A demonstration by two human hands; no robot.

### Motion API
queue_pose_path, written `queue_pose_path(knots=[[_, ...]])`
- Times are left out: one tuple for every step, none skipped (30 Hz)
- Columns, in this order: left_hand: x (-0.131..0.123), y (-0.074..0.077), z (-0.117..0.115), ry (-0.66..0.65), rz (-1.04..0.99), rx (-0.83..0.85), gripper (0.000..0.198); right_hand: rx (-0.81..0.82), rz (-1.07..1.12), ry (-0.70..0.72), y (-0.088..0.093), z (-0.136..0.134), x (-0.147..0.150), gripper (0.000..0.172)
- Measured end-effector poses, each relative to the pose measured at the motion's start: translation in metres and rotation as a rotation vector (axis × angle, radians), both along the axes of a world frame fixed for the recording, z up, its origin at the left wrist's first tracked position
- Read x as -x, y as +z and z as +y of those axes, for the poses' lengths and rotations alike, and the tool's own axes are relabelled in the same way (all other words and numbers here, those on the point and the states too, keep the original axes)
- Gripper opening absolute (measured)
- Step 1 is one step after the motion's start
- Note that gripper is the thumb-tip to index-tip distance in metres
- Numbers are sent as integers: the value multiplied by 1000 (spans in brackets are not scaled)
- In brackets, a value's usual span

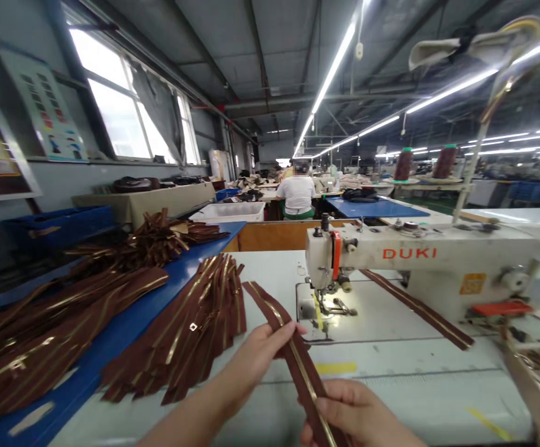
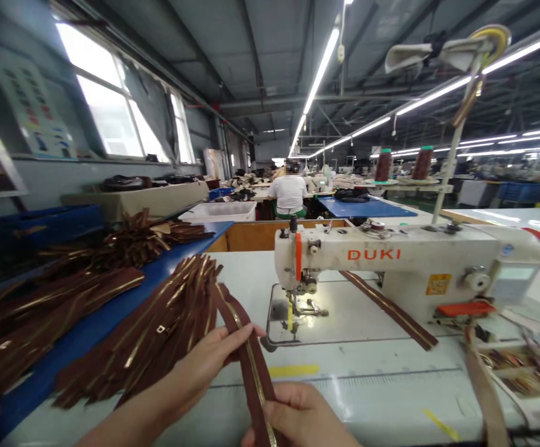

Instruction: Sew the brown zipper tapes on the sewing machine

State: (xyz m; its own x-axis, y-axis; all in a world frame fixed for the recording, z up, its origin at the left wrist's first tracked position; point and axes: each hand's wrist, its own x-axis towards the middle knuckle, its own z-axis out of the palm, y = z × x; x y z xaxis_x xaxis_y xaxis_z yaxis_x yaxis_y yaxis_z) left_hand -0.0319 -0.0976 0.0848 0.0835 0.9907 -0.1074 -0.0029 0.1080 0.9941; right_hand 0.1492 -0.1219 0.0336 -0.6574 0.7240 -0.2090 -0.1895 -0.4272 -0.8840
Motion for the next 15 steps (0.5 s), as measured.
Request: queue_pose_path(knots=[[1, -1, 10, -21, 42, 26, 31, -3, -18, -16, -1, 4, 0, 49], [2, -2, 19, -33, 80, 49, 31, -24, -54, -40, -1, 8, -2, 47], [3, -4, 29, -44, 108, 67, 32, -68, -105, -66, -1, 12, -3, 44], [3, -6, 39, -51, 124, 76, 32, -137, -168, -89, -1, 16, -5, 41], [3, -8, 49, -57, 130, 80, 32, -228, -236, -105, 0, 20, -8, 37], [3, -10, 58, -69, 128, 80, 33, -331, -311, -121, 0, 25, -10, 33], [3, -12, 67, -80, 128, 76, 33, -445, -393, -144, 1, 30, -12, 30], [3, -14, 75, -92, 130, 71, 33, -564, -482, -171, 1, 36, -14, 27], [2, -15, 84, -101, 135, 62, 32, -676, -575, -198, 2, 42, -15, 24], [1, -17, 92, -106, 143, 48, 31, -767, -667, -223, 3, 48, -15, 22], [-1, -18, 100, -104, 157, 30, 29, -837, -752, -240, 3, 55, -15, 20], [-2, -19, 108, -96, 175, 5, 27, -887, -821, -249, 4, 63, -14, 18], [-4, -21, 116, -82, 198, -25, 24, -918, -873, -253, 4, 70, -13, 16], [-6, -22, 124, -65, 225, -62, 22, -937, -909, -259, 4, 76, -12, 15], [-8, -23, 131, -45, 253, -101, 21, -955, -933, -267, 4, 82, -11, 15]])
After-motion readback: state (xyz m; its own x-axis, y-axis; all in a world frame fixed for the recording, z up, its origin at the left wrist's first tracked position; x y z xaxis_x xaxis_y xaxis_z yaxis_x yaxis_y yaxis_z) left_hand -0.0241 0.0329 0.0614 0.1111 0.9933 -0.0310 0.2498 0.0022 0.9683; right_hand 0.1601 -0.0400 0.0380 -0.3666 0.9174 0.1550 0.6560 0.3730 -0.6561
